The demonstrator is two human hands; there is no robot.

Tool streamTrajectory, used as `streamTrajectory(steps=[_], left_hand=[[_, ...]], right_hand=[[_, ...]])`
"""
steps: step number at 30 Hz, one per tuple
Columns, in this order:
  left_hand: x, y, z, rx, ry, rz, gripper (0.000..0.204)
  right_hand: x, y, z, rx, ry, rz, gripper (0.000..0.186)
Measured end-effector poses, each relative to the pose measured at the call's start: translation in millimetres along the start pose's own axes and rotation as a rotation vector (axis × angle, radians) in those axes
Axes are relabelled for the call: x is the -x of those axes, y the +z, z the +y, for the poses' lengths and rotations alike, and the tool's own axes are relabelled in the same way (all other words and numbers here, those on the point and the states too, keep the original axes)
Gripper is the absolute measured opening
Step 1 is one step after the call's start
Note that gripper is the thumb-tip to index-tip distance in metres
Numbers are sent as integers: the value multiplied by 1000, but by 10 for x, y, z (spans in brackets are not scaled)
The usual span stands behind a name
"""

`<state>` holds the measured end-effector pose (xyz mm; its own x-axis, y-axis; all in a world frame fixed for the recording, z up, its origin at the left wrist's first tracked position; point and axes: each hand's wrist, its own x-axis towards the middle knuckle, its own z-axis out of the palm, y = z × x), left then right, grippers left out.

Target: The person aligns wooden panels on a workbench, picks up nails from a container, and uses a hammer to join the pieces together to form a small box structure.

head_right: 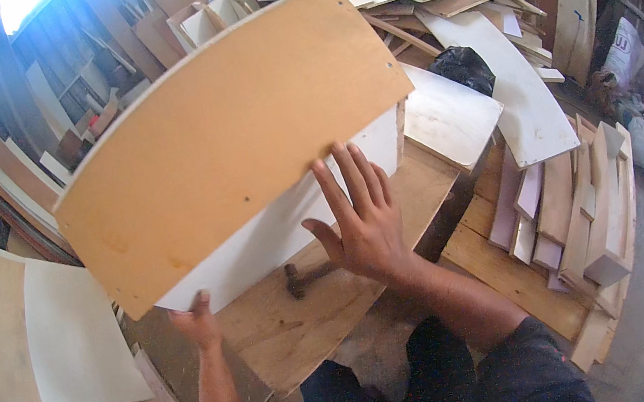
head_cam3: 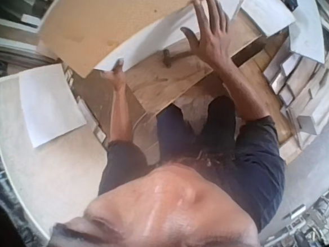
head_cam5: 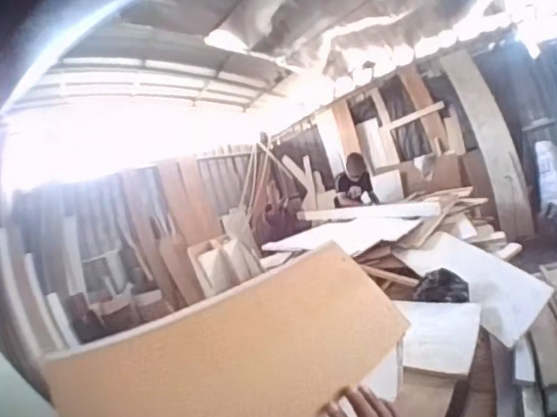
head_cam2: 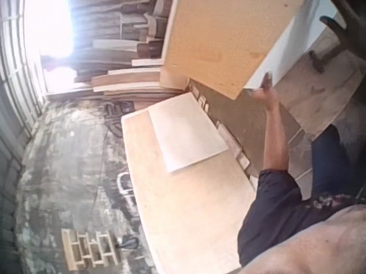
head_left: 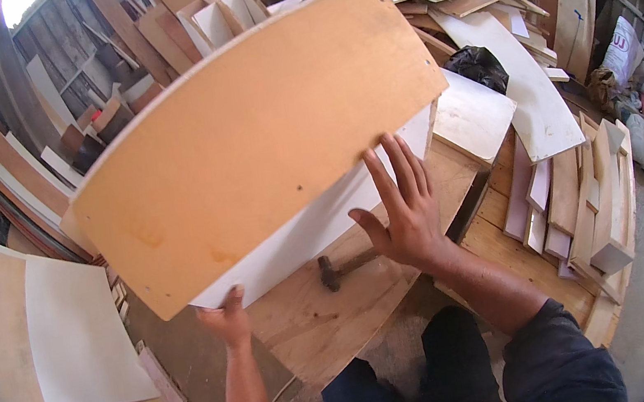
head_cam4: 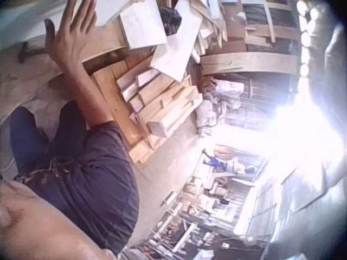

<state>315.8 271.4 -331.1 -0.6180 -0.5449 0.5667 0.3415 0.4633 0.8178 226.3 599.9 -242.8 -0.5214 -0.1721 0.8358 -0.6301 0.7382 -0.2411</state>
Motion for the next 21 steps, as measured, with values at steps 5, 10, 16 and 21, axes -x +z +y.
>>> streamTrajectory(steps=[5, 10, 16, 21], left_hand=[[288, -541, -374, -32, -23, -30, 62], [173, -614, 261, 19, -226, 45, 51], [-312, -698, 1532, -81, -541, -159, 45], [-658, -911, 1844, 12, -620, -221, 34]], right_hand=[[-40, -196, -434, 76, 102, -191, 69], [-214, -470, -856, -44, 170, -400, 65], [-702, -614, -1567, -138, 212, -522, 58], [-1072, -438, -2167, -170, 145, -491, 53]])
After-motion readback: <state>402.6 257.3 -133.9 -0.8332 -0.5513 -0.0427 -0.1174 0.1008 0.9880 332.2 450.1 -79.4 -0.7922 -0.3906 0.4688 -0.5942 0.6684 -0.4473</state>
